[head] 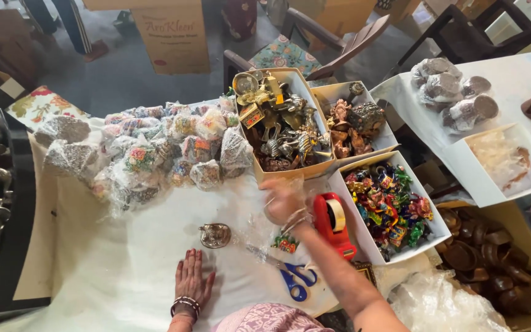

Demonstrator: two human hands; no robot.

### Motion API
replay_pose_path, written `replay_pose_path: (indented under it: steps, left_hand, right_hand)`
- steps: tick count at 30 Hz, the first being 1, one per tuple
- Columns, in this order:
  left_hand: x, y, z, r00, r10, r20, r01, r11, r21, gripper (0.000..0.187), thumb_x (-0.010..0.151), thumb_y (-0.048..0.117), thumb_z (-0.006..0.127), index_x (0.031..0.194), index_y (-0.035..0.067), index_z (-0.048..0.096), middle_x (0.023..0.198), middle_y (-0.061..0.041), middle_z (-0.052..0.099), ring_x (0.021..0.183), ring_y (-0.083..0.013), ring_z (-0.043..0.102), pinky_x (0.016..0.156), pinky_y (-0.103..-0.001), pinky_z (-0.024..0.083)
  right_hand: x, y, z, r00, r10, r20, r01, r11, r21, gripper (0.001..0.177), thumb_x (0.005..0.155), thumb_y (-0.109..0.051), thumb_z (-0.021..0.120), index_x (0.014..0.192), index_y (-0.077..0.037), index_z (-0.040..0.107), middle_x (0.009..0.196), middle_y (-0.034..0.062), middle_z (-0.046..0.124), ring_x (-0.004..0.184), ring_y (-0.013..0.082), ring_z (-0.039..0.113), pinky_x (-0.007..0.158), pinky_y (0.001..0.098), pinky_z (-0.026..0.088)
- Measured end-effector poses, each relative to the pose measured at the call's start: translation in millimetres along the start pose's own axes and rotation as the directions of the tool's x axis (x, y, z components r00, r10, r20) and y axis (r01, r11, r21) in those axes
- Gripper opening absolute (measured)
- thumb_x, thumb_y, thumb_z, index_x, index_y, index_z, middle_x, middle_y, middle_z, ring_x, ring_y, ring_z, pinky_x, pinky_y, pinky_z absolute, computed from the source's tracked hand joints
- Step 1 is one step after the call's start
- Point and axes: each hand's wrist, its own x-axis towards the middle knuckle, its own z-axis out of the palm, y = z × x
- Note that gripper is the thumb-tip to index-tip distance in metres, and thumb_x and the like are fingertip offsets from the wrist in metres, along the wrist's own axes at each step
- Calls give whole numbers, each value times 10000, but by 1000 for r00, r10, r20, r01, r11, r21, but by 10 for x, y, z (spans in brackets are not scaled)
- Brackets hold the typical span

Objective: The person unwraps a small decorative item from bubble wrap and places it on the table. They then pick up several small copper-colored figurines from a box and wipe them with a white cloth. The person handles the figurines one at a time, cleaning them before setting them down.

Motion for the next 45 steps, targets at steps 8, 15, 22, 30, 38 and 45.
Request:
replay_pose_path:
  steps: [8,15,22,30,38,45]
  left_hand:
    - [73,58,-65,972,-95,215,65,988,142,725,942,472,451,1574,180,251,1651,-61,258,1522,-207,189,1245,-459,94]
    - [34,83,-135,996,-31,89,26,998,54,587,932,435,474,1465,195,412,1585,-104,327,1498,-242,242,1228,-477,124]
    - [25,115,-201,999,-19,38,19,1000,-8,536,923,400,515,1408,172,490,1551,-114,377,1484,-267,278,1211,-490,157]
    - [18,135,-223,1000,-6,9,6,1000,-13,514,932,383,533,1392,154,522,1542,-117,407,1470,-268,306,1207,-487,178]
    - [19,131,-223,1000,-11,8,11,1000,-17,493,935,379,537,1381,170,534,1543,-112,414,1473,-264,313,1213,-484,184]
    - [41,80,-112,999,-30,34,30,1000,-4,504,921,397,531,1381,189,519,1550,-93,403,1488,-238,290,1216,-481,177]
  right_hand:
    - [1046,2593,-1154,843,12,-537,-290,852,-436,311,881,-277,741,1144,-109,736,1103,148,740,937,315,719,829,466,578]
    - [962,2346,-1364,620,620,-480,-574,776,261,238,1035,-297,593,1145,-136,729,1078,160,738,790,248,752,589,335,635]
    - [478,1279,-1358,581,561,-590,-52,748,662,254,1071,-205,509,1109,-69,720,1013,119,751,765,162,769,612,243,674]
    - [189,212,206,970,240,-33,-230,955,188,218,963,-178,564,1108,-123,718,976,82,767,779,172,763,649,344,617]
    - [178,100,953,968,-12,251,74,968,-239,370,926,-290,655,1249,-111,687,1076,206,701,944,370,684,766,476,555]
    - [562,654,-37,883,-199,-426,227,974,15,269,860,9,640,1094,-101,714,902,43,735,779,163,703,698,296,589]
